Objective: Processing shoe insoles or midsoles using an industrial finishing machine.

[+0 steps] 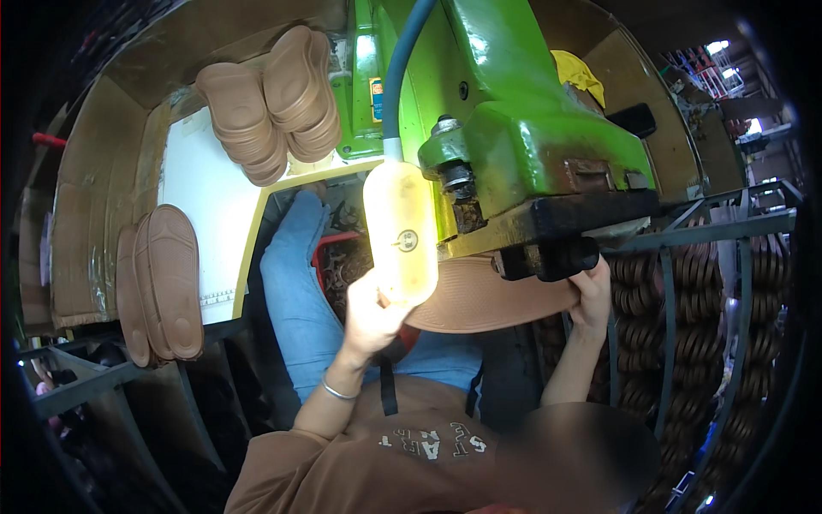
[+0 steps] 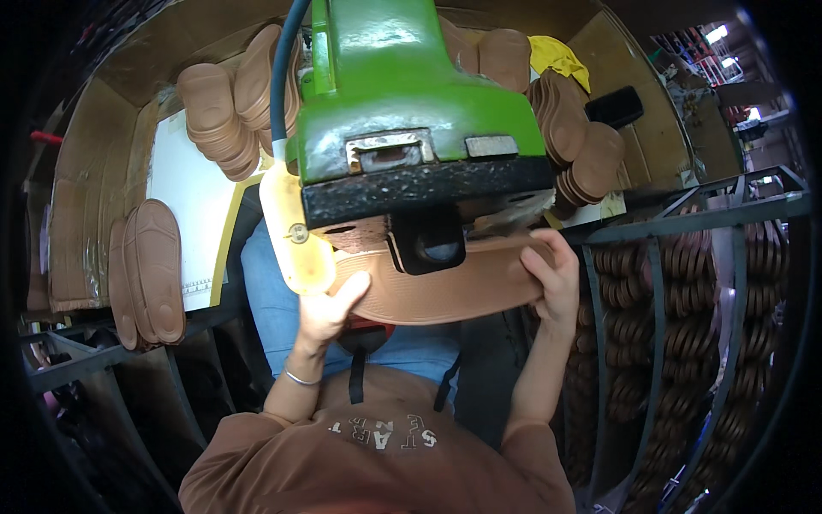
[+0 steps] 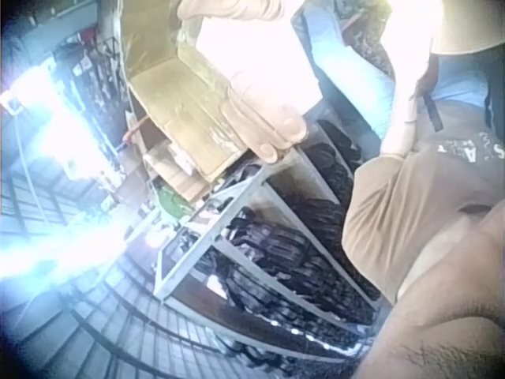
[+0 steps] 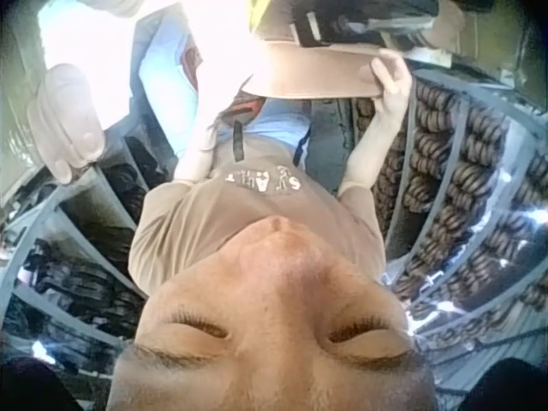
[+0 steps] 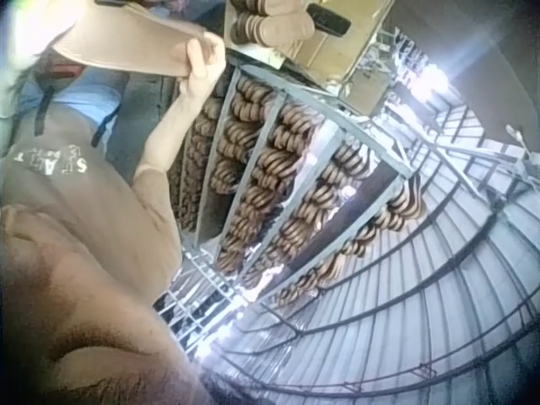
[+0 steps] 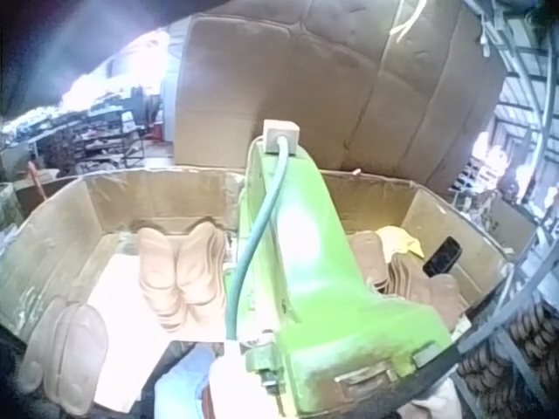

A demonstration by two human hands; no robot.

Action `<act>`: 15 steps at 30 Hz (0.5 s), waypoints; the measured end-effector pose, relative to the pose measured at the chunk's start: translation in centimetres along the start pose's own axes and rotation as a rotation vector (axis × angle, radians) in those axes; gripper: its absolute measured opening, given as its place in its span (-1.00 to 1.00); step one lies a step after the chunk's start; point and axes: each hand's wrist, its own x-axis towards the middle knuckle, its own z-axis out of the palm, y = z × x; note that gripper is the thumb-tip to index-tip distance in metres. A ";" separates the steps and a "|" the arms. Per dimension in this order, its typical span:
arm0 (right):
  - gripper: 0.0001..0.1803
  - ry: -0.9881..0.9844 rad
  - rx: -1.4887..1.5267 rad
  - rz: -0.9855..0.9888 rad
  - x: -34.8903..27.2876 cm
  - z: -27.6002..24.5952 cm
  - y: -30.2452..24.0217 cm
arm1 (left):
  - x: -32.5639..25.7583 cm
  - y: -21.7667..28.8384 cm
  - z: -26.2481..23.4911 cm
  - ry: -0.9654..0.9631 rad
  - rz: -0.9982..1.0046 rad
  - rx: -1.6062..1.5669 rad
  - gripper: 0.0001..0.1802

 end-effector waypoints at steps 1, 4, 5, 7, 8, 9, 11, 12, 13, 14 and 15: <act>-0.73 -0.040 0.004 0.011 0.9 0.8 -0.2 | 0.2 -0.4 -1.0 0.021 0.024 -0.064 -0.69; -0.66 -0.091 0.040 0.004 2.1 4.2 0.0 | 0.6 0.3 -4.7 -0.029 0.012 0.077 -0.68; -0.68 -0.142 0.087 -0.031 2.2 4.6 0.5 | 0.6 0.8 -5.4 -0.001 0.003 0.001 -0.68; -0.76 0.009 0.134 0.020 1.7 6.1 2.2 | 0.7 2.0 -7.3 0.034 -0.037 -0.074 -0.68; -0.81 -0.058 0.214 0.041 1.4 8.4 1.1 | 0.6 2.2 -8.4 0.069 -0.073 -0.077 -0.68; -0.80 -0.132 0.236 -0.037 1.3 8.9 2.0 | 0.4 2.1 -9.6 0.086 -0.074 -0.073 -0.68; -0.75 -0.179 0.163 -0.109 1.1 9.3 4.1 | -0.2 1.8 -11.4 0.116 -0.084 -0.082 -0.67; -0.72 -0.152 0.070 -0.097 1.2 9.4 5.1 | -0.7 1.6 -12.1 0.134 -0.098 -0.092 -0.67; -0.62 -0.251 -0.125 -0.108 1.2 9.0 5.9 | -1.4 1.2 -12.9 0.151 -0.119 -0.103 -0.74; -0.62 -0.241 -0.125 -0.109 1.1 8.8 6.9 | -2.0 0.6 -13.9 0.135 -0.150 -0.106 -0.79; -0.60 -0.205 -0.151 -0.093 1.1 9.0 8.1 | -2.7 0.2 -14.4 0.104 -0.183 -0.101 -0.79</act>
